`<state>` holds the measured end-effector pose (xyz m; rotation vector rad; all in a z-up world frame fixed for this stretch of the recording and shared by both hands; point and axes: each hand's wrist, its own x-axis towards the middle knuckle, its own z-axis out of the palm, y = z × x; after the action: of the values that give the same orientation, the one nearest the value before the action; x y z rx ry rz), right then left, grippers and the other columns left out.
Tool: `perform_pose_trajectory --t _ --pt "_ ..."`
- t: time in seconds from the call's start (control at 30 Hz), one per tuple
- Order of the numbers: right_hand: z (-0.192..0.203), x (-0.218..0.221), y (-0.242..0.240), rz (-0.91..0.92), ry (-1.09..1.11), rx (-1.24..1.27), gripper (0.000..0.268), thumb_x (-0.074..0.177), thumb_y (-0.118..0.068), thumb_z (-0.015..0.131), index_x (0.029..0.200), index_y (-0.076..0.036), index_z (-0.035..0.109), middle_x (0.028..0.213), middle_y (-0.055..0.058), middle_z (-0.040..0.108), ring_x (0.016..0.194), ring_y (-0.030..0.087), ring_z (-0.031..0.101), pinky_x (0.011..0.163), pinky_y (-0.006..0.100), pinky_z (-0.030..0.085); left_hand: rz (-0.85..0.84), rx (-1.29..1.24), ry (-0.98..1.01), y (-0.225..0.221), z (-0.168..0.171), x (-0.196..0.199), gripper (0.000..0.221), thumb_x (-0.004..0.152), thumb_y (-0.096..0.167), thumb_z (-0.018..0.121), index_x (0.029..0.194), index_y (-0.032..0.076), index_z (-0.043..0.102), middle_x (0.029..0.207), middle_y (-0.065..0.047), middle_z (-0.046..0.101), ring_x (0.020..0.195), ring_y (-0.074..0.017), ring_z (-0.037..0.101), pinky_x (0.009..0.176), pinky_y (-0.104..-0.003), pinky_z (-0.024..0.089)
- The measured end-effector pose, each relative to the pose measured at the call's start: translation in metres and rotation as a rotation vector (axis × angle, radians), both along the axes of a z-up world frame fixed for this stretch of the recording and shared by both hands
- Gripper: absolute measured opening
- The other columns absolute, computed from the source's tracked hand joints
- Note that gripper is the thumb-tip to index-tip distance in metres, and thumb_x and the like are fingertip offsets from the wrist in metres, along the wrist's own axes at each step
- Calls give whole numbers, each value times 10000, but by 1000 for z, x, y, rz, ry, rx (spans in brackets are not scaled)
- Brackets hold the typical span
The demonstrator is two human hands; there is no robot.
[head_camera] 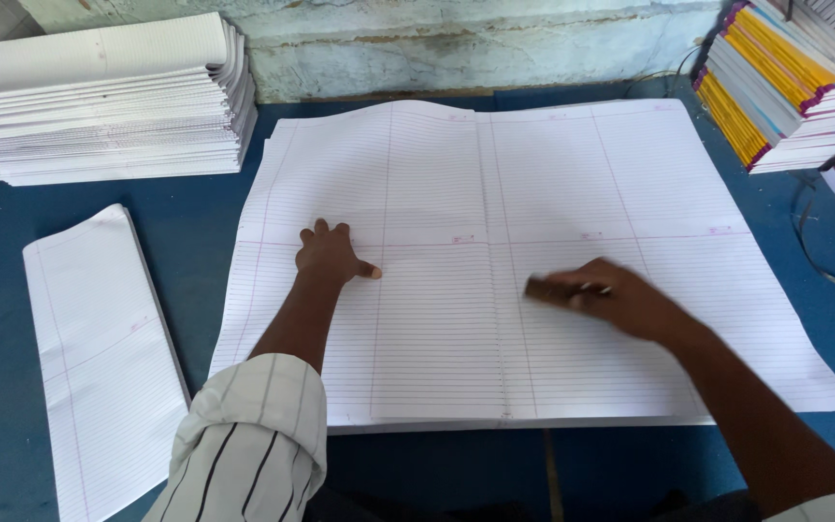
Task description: The person folds large lined sheets in half, presses the crease with a wooden block, and stacks the folded sheets. They repeat this process for multiple sheets, occasionally flipping through the stack to check alignment.
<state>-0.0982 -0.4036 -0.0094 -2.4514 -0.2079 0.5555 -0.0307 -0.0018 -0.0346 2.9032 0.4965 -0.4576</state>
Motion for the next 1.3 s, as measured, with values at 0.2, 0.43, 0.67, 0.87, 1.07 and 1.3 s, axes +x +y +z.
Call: perform_pose_trajectory --t 0.2,0.43,0.67,0.87,1.07,1.3 --pt "-8 26 -60 -376 -238 124 519 939 -50 620 1422 -239 639 1246 97 726 945 253 726 852 388 573 -8 -2 -9 0 0 -2 1071 607 569 956 1470 137 492 1614 -156 319 1490 -359 292 1002 -465 559" --pt "-40 35 -109 -609 -297 -127 464 1009 -80 635 1457 -197 674 1017 280 776 820 332 726 784 426 584 -12 -12 -25 0 0 -4 1024 605 568 955 1428 126 535 1591 -154 356 1463 -347 336 984 -461 568" --pt "-61 40 -108 -473 -431 -643 324 1023 -164 609 1314 -226 737 1129 180 703 1091 332 645 983 574 485 -4 -7 -37 -1 0 -9 1027 613 585 942 1430 119 528 1571 -146 375 1433 -335 372 946 -446 592" --pt "-54 31 -63 -230 -791 -412 421 868 -169 751 1282 -94 723 1214 180 702 1141 336 640 1006 486 510 -27 12 -19 0 1 -12 998 637 616 910 1431 134 547 1554 -125 426 1443 -319 390 962 -455 574" --pt "-56 60 25 -303 -347 -6 444 952 -296 741 1323 -65 668 1167 185 715 1027 256 675 921 443 563 -42 7 -42 4 -1 -15 1050 637 655 890 1476 156 505 1597 -123 366 1476 -333 334 1001 -488 542" --pt "-30 70 106 -481 -9 221 570 932 -230 704 1409 34 539 1023 187 754 795 198 739 725 336 652 -41 -57 -86 8 -4 -19 1022 663 639 878 1491 180 493 1648 -123 292 1501 -331 276 1126 -560 382"
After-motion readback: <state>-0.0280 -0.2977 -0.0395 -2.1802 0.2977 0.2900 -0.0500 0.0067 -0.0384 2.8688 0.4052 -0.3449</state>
